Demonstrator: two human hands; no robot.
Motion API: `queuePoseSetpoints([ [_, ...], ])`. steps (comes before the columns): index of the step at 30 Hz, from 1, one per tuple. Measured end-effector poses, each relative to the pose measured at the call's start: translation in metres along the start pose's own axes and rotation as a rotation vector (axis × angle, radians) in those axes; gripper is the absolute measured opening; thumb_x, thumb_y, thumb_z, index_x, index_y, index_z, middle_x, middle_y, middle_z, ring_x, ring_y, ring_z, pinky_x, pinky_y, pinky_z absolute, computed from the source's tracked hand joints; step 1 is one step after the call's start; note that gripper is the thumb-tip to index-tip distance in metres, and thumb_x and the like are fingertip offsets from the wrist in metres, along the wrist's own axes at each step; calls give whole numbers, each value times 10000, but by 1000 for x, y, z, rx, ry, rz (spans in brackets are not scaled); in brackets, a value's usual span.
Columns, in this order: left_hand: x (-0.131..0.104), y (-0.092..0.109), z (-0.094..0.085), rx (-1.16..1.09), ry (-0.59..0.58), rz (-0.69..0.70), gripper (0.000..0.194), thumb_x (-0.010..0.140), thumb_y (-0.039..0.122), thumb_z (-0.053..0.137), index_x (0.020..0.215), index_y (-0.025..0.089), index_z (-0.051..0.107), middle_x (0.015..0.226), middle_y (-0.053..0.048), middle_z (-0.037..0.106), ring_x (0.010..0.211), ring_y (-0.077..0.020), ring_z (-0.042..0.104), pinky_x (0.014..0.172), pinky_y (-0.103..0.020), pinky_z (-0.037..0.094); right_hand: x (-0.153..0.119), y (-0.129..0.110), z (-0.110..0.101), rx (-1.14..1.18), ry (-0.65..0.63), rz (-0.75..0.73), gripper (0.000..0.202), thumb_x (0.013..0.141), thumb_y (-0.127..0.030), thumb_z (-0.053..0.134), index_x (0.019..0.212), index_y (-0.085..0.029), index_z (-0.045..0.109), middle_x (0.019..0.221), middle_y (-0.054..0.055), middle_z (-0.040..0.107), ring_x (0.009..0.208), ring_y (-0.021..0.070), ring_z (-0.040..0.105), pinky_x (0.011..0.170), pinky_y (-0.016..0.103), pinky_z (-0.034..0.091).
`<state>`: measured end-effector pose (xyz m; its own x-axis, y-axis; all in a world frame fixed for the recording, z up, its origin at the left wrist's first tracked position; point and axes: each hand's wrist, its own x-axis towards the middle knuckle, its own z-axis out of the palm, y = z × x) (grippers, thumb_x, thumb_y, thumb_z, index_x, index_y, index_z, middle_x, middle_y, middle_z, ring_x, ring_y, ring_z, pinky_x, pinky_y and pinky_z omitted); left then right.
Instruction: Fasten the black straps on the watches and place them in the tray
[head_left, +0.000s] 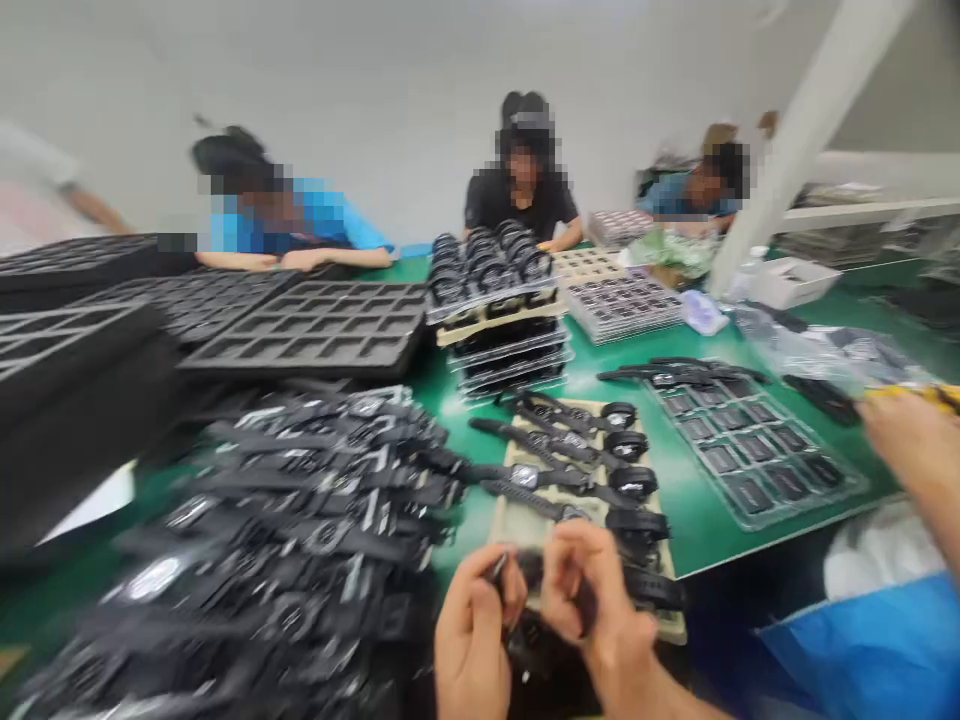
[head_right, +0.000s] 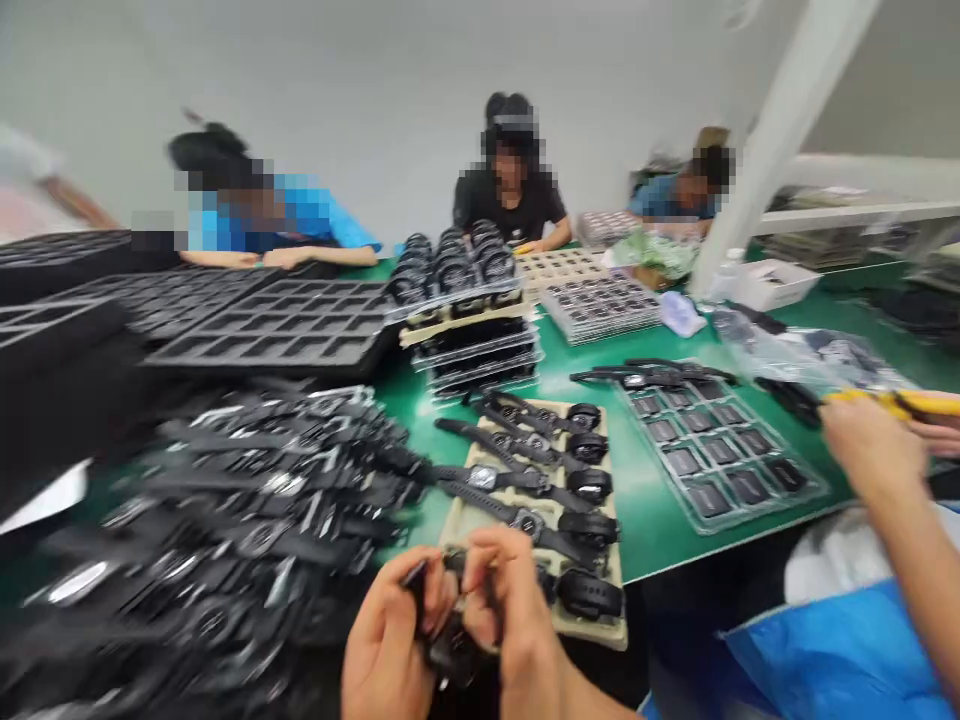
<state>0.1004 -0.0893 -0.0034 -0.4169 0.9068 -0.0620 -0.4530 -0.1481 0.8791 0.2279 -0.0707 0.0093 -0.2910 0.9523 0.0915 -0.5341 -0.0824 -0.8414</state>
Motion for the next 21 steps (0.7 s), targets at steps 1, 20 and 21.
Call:
queuePoseSetpoints([
  [1,3,4,3,-79,-12,-38,429,831,587,832,943,177,773,626,10,574,555,-122,523,538,-236,475,-3,3,3,33,29,-15,607,887,-845,585,1258,-372,668,929,-21,548,642,133,396,603,285,347],
  [20,-11,-13,-14,35,-263,59,399,957,565,697,1097,214,822,934,-77,738,740,-156,607,653,-230,500,-4,2,7,-470,145,130,447,1047,-602,538,795,-237,590,743,-11,516,713,180,466,622,249,408],
  [21,-12,-12,-14,43,-269,60,405,957,567,696,1108,212,819,925,-78,742,717,-152,602,645,-234,501,-4,3,7,-437,160,140,446,1045,-609,534,802,-239,586,752,-10,515,715,182,469,617,247,417],
])
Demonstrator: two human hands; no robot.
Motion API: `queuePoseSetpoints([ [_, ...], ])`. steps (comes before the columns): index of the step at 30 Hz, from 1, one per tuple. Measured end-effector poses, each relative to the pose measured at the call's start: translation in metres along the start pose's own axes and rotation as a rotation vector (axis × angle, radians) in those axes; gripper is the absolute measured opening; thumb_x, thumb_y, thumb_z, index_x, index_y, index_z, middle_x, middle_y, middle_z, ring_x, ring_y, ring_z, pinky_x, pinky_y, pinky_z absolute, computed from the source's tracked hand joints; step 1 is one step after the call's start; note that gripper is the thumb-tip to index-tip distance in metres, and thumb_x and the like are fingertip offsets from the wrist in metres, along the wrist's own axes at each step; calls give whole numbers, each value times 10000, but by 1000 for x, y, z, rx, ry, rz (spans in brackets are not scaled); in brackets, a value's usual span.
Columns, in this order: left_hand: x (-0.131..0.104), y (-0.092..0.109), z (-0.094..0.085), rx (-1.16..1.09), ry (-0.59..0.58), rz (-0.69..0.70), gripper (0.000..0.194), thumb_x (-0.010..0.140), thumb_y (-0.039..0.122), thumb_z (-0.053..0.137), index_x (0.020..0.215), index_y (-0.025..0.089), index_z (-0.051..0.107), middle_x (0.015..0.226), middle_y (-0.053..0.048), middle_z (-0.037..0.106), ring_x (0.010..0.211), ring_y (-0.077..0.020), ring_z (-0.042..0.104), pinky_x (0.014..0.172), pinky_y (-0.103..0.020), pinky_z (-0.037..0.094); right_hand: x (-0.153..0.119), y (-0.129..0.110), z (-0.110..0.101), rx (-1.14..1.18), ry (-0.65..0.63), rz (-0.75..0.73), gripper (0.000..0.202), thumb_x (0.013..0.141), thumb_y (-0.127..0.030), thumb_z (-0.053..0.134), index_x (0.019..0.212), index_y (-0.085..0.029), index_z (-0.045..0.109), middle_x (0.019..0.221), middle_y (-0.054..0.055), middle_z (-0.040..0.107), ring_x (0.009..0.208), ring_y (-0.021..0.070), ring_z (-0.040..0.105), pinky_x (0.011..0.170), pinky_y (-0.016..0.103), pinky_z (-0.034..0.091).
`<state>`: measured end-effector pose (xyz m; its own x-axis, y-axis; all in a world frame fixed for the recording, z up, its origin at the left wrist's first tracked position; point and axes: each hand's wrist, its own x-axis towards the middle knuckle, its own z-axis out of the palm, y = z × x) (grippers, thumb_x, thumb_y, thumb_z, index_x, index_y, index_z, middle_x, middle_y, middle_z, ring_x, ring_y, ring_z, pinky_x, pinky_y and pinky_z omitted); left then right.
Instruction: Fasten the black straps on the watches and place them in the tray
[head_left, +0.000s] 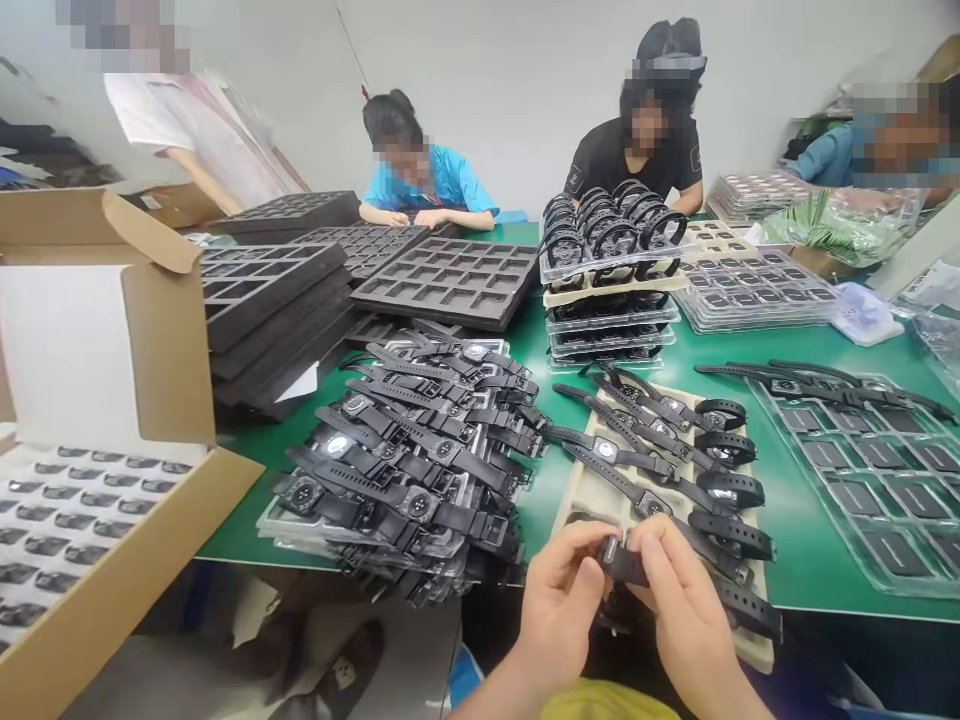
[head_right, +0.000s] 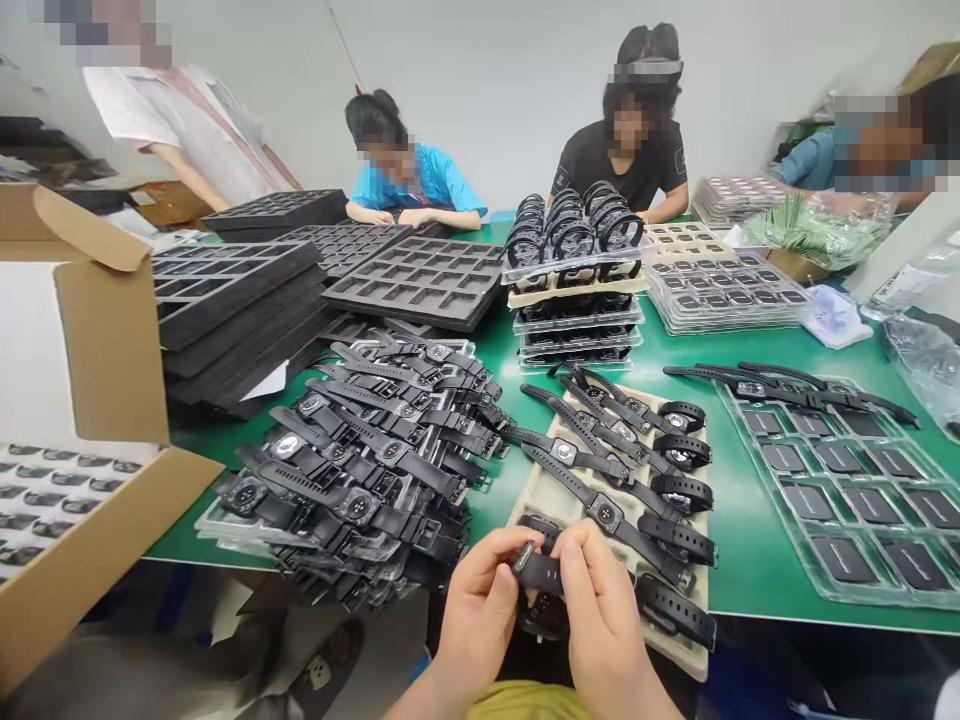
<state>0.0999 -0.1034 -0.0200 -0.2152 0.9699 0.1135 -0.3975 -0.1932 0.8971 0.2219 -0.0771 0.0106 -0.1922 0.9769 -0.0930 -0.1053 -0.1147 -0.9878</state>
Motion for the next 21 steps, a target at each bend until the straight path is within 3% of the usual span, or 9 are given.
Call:
queuePoseSetpoints([
  [7,1,5,3,10,9,12,363,919,504,770,1127,210,817,915,-82,760,821,-211,679,820,-322,577,2,5,4,-11,-11,36,450,1023,-639,546,807,-245,572,733,-23,492,676,177,471,583,244,430],
  [13,-4,0,-1,-18,111,-38,348,915,453,791,1197,250,795,950,-60,728,799,-175,655,787,-280,565,6,15,7,-5,-49,80,435,1018,-639,560,835,-244,574,761,-19,505,688,176,452,602,251,419],
  [18,-5,-5,-2,-79,26,16,408,921,550,753,1158,224,815,959,-85,749,870,-206,663,885,-327,543,7,13,7,63,-66,193,450,924,-668,673,769,-247,623,697,-23,480,597,166,422,513,254,417],
  [21,-1,-7,0,-82,72,18,441,891,594,766,1086,205,837,888,-79,735,819,-199,642,880,-342,536,7,12,5,41,-71,228,483,907,-700,664,724,-256,618,687,-3,498,595,185,461,502,270,447],
])
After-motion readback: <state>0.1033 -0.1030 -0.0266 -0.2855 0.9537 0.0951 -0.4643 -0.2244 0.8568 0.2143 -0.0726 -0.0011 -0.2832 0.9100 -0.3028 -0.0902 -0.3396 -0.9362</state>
